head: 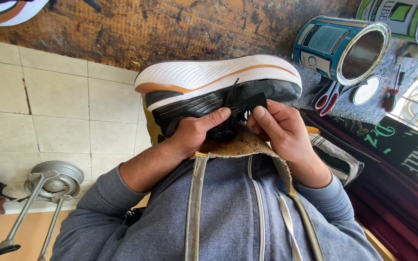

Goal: The person holds a black sneaker and uses a small tool to scrape or clean the sole area. They then cut a small piece of black material with scissors, apply a brown substance from a can onto the material using a brush, and attach the material to the shoe's sole.

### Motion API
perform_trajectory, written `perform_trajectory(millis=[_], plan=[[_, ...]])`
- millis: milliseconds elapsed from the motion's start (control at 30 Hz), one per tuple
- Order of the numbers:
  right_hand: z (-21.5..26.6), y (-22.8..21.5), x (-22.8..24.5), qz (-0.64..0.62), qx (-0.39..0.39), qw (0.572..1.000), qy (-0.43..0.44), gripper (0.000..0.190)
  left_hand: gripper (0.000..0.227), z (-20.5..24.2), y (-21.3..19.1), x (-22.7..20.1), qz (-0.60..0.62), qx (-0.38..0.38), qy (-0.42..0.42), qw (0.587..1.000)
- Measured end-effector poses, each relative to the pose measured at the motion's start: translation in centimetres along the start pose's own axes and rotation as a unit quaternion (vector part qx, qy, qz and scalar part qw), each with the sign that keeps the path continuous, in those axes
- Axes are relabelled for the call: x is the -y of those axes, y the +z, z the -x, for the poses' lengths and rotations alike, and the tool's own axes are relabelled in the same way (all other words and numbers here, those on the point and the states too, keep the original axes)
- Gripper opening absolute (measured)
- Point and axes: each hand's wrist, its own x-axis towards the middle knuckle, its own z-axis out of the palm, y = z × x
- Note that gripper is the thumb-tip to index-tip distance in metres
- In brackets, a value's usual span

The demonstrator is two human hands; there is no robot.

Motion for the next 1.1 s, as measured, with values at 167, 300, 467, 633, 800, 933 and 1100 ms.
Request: perform_trajectory(millis=[167,300,467,633,800,933,1100], plan=[[-0.6,0.7,1.1,0.015,-0.006,1.0,0.025,0.033,0.033,0.3,0.4,-0.2,0.035,-0.007,-0.011,0.999],[-0.7,0.7,0.9,0.042,-0.004,0.999,0.011,0.032,0.043,0.3,1.1,-1.4,0.043,-0.058,-0.018,0.997],[-0.3,0.5,0.6,0.057,-0.003,0.998,-0.001,0.031,0.044,0.1,0.9,-1.5,0.03,-0.075,-0.012,0.997],[-0.1,0.2,0.6,0.073,-0.005,0.997,-0.008,0.031,0.045,0.4,1.2,-1.4,0.001,-0.089,-0.006,0.996],[-0.4,0.8,1.7,0.078,-0.007,0.997,0.011,0.033,0.039,0.1,1.1,-1.7,-0.008,-0.075,-0.016,0.997],[-0.8,1.3,1.9,0.066,-0.007,0.997,0.031,0.038,0.035,-0.2,0.4,-1.9,-0.041,-0.062,-0.011,0.997],[-1.0,2.0,2.1,-0.018,0.002,0.995,0.102,0.042,0.029,-0.6,0.4,-2.7,-0.065,-0.039,0.028,0.997]])
